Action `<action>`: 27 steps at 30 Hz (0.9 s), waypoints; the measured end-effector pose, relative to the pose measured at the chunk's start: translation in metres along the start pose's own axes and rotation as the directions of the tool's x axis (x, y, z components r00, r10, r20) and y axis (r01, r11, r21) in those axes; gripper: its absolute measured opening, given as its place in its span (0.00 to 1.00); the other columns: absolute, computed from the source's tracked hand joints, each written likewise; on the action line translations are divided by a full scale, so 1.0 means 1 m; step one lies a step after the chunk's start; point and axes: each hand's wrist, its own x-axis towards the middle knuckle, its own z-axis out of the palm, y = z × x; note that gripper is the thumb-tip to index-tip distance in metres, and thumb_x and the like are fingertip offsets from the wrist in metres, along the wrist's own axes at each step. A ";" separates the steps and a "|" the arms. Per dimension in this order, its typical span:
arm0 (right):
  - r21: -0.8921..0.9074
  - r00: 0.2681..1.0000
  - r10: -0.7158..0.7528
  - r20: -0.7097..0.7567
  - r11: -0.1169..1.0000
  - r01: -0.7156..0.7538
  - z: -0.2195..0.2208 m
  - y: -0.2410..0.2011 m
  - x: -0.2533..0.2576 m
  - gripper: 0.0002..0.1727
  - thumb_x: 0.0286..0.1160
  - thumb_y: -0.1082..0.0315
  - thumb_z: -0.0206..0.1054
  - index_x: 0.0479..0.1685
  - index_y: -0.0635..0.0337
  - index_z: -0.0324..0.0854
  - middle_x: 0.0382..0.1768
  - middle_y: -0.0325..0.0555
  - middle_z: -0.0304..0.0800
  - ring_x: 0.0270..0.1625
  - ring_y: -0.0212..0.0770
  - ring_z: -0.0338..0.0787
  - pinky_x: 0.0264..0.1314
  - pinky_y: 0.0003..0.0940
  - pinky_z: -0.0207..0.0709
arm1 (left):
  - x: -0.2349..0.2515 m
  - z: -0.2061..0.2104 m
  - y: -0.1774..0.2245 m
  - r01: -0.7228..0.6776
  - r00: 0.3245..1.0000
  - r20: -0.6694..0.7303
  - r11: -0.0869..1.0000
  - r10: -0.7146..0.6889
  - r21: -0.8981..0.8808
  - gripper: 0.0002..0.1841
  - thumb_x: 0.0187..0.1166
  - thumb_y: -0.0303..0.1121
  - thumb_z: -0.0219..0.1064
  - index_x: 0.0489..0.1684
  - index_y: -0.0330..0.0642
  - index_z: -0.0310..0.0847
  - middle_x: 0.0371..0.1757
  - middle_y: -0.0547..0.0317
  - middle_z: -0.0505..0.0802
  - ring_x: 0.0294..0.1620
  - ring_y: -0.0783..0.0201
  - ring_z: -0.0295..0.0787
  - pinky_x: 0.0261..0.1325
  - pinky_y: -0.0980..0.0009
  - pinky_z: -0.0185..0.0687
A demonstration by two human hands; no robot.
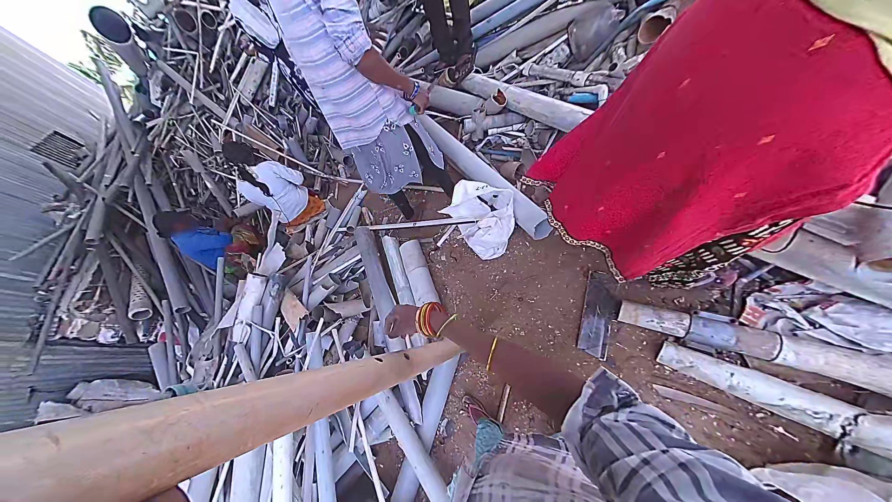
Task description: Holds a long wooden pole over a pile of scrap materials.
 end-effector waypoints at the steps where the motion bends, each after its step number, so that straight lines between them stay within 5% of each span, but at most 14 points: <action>1: 0.043 0.995 -0.101 -0.002 0.994 0.101 -0.006 -0.013 0.010 0.19 0.88 0.72 0.59 0.64 0.83 0.78 0.58 0.73 0.85 0.52 0.53 0.86 0.61 0.45 0.77 | 0.001 0.002 -0.002 0.016 1.000 0.011 1.000 -0.015 -0.013 0.18 0.88 0.33 0.34 0.62 0.27 0.58 0.45 0.51 0.85 0.45 0.61 0.90 0.55 0.64 0.87; 4: 0.348 0.951 -0.285 -0.119 0.885 0.309 -0.011 -0.084 0.010 0.18 0.93 0.67 0.54 0.60 0.75 0.80 0.48 0.52 0.89 0.43 0.29 0.86 0.48 0.26 0.80 | 0.008 -0.001 -0.016 -0.028 0.996 0.086 0.999 0.031 -0.035 0.19 0.87 0.38 0.38 0.68 0.34 0.56 0.51 0.62 0.85 0.51 0.69 0.89 0.59 0.68 0.87; 6: 0.457 0.889 -0.422 -0.176 0.765 0.453 -0.014 -0.130 -0.005 0.17 0.93 0.68 0.53 0.60 0.75 0.79 0.46 0.48 0.90 0.45 0.26 0.87 0.49 0.24 0.81 | 0.004 0.009 -0.013 -0.082 0.994 0.068 0.996 0.085 -0.040 0.19 0.82 0.38 0.48 0.66 0.41 0.57 0.48 0.71 0.86 0.50 0.74 0.90 0.57 0.70 0.88; 10: 0.229 0.653 -0.693 -0.307 0.612 0.757 -0.024 -0.192 -0.023 0.15 0.86 0.73 0.59 0.58 0.79 0.83 0.53 0.57 0.91 0.53 0.27 0.86 0.58 0.21 0.77 | -0.002 0.024 -0.009 -0.115 0.991 0.056 0.990 0.119 -0.076 0.27 0.75 0.45 0.64 0.64 0.43 0.55 0.44 0.79 0.87 0.47 0.78 0.90 0.55 0.74 0.89; 13: 0.135 0.599 -0.764 -0.241 0.584 0.800 -0.030 -0.227 -0.038 0.16 0.87 0.74 0.59 0.62 0.78 0.82 0.58 0.60 0.90 0.59 0.29 0.86 0.64 0.21 0.76 | -0.008 0.032 -0.002 -0.077 0.997 0.022 0.993 0.079 -0.092 0.34 0.68 0.49 0.72 0.63 0.43 0.55 0.43 0.83 0.85 0.45 0.84 0.89 0.51 0.79 0.88; 17: 0.097 0.594 -0.798 -0.097 0.587 0.804 -0.031 -0.265 -0.035 0.20 0.90 0.73 0.52 0.74 0.76 0.74 0.62 0.61 0.88 0.58 0.31 0.85 0.63 0.23 0.75 | -0.011 0.036 0.000 -0.047 0.999 -0.014 0.990 0.046 -0.130 0.41 0.58 0.52 0.80 0.61 0.43 0.56 0.40 0.85 0.86 0.42 0.86 0.89 0.48 0.80 0.89; 20: 0.198 0.670 -0.742 0.036 0.662 0.723 -0.023 -0.290 -0.034 0.22 0.95 0.70 0.46 0.79 0.72 0.70 0.62 0.58 0.84 0.56 0.32 0.83 0.58 0.25 0.77 | -0.013 0.037 0.004 -0.075 0.997 -0.035 0.985 0.071 -0.155 0.40 0.54 0.52 0.83 0.57 0.43 0.60 0.37 0.86 0.87 0.40 0.87 0.89 0.45 0.82 0.89; 24: 0.247 0.704 -0.683 0.195 0.729 0.638 -0.012 -0.287 -0.025 0.23 0.96 0.65 0.40 0.77 0.67 0.69 0.61 0.46 0.79 0.51 0.22 0.79 0.50 0.20 0.73 | -0.020 0.037 0.010 -0.068 0.997 -0.055 0.979 0.058 -0.192 0.44 0.46 0.54 0.87 0.55 0.43 0.61 0.36 0.86 0.87 0.38 0.88 0.89 0.42 0.83 0.89; 27: 0.218 0.729 -0.647 0.224 0.762 0.610 -0.008 -0.280 -0.026 0.25 0.97 0.63 0.36 0.76 0.68 0.70 0.51 0.38 0.80 0.46 0.16 0.78 0.50 0.14 0.72 | -0.026 0.036 0.015 -0.048 0.998 -0.045 0.979 0.039 -0.200 0.41 0.50 0.49 0.85 0.56 0.42 0.59 0.36 0.86 0.86 0.38 0.89 0.88 0.43 0.84 0.88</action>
